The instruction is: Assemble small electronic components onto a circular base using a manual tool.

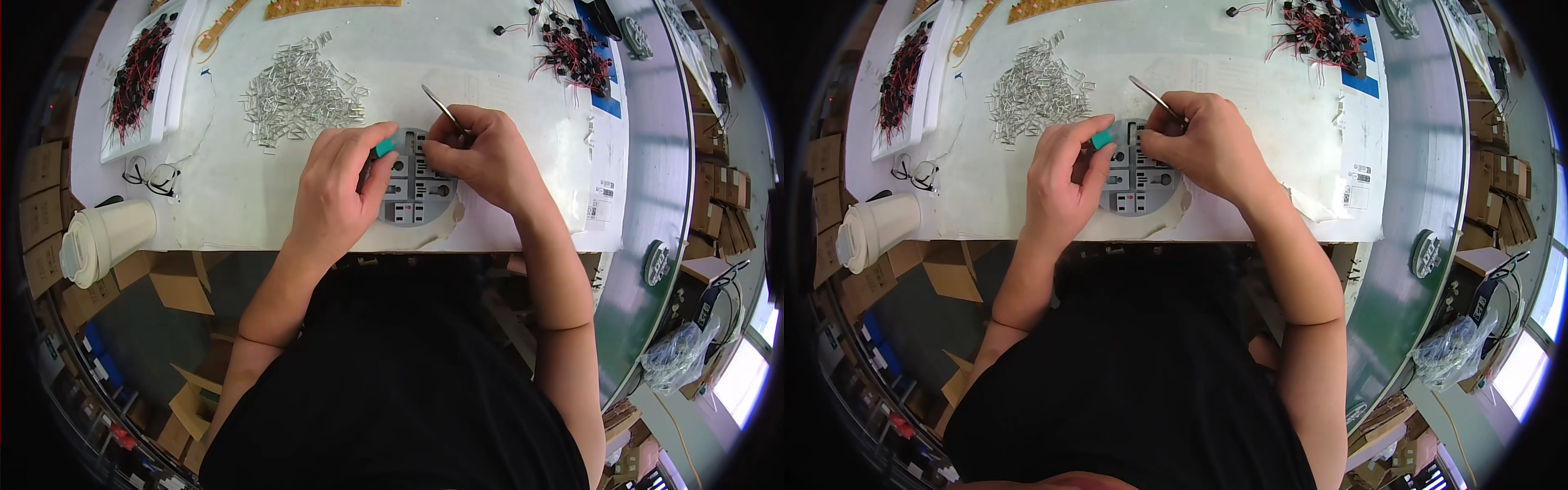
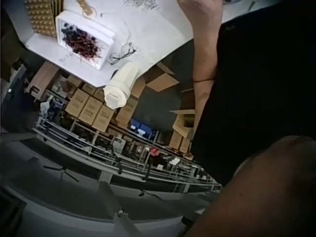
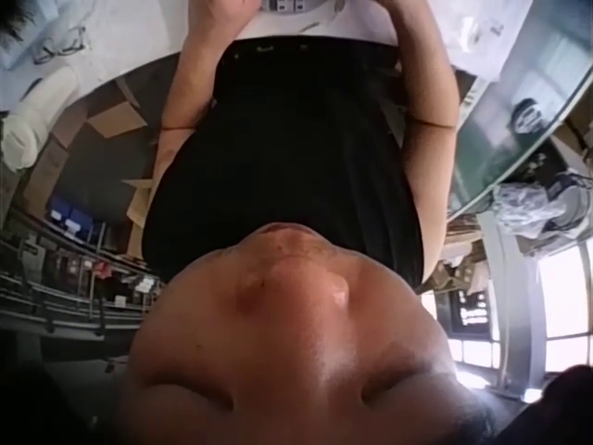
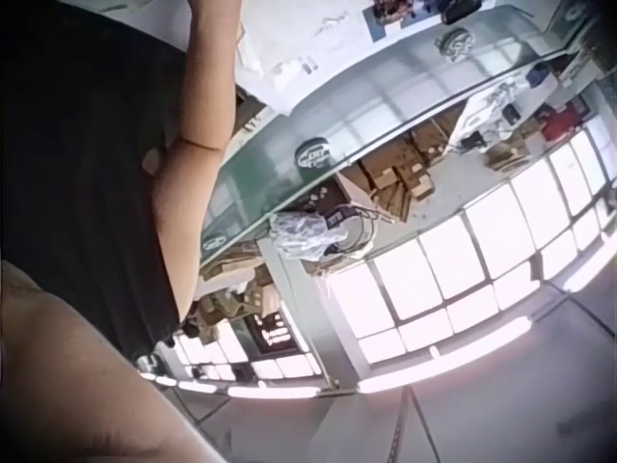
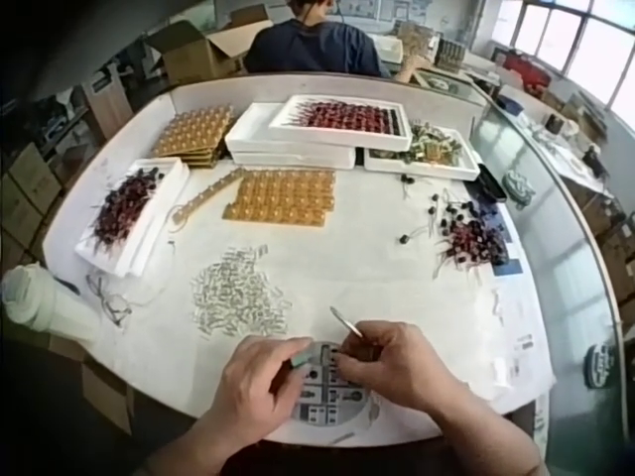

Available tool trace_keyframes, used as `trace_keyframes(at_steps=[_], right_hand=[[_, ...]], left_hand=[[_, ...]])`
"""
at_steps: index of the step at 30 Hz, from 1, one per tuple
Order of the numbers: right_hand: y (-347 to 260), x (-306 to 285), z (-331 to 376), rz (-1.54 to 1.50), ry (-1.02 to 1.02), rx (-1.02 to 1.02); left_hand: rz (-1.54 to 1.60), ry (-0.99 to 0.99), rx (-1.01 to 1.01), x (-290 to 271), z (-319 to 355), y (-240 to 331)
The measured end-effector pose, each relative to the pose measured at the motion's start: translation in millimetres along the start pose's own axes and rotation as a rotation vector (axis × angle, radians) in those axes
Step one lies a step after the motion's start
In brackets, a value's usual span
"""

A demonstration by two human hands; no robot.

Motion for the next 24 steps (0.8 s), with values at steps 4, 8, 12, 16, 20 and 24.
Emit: trace_keyframes(at_steps=[4, 8, 12, 16, 20, 24], right_hand=[[9.0, -3.0, -3.3, -0.032, -0.006, -0.002], [5.3, -3.7, -5.2, -0.009, 0.012, 0.016], [6.7, -3.2, -6.7, -0.014, -0.006, -0.019], [11.0, -13.4, -2.9, -0.205, -0.047, 0.04], [13.5, -13.6, -2.9, -0.301, -0.057, 0.04], [15.2, -13.2, -2.4, -0.313, -0.039, 0.013]], left_hand=[[0.007, -0.003, -0.004, 0.8, 0.6, -0.9], [-0.012, -0.024, 0.002, 0.3, -0.3, 0.4], [-0.035, -0.043, 0.02, -0.1, -2.3, 1.8], [-0.046, -0.049, 0.035, -4.9, -1.4, 3.5], [-0.007, -0.071, 0.046, -8.0, -14.0, 19.9], [-0.049, -0.178, 0.007, 2.8, -26.2, 23.3]])
Point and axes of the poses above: each hand's wrist, its own z-axis away from the middle knuckle, its own x-axis out of the palm, y = z × x, the point moved 10 cm from there along -z, towards the middle knuckle, and after that the axes turned 14 degrees about -y, right-handed, at the moved point
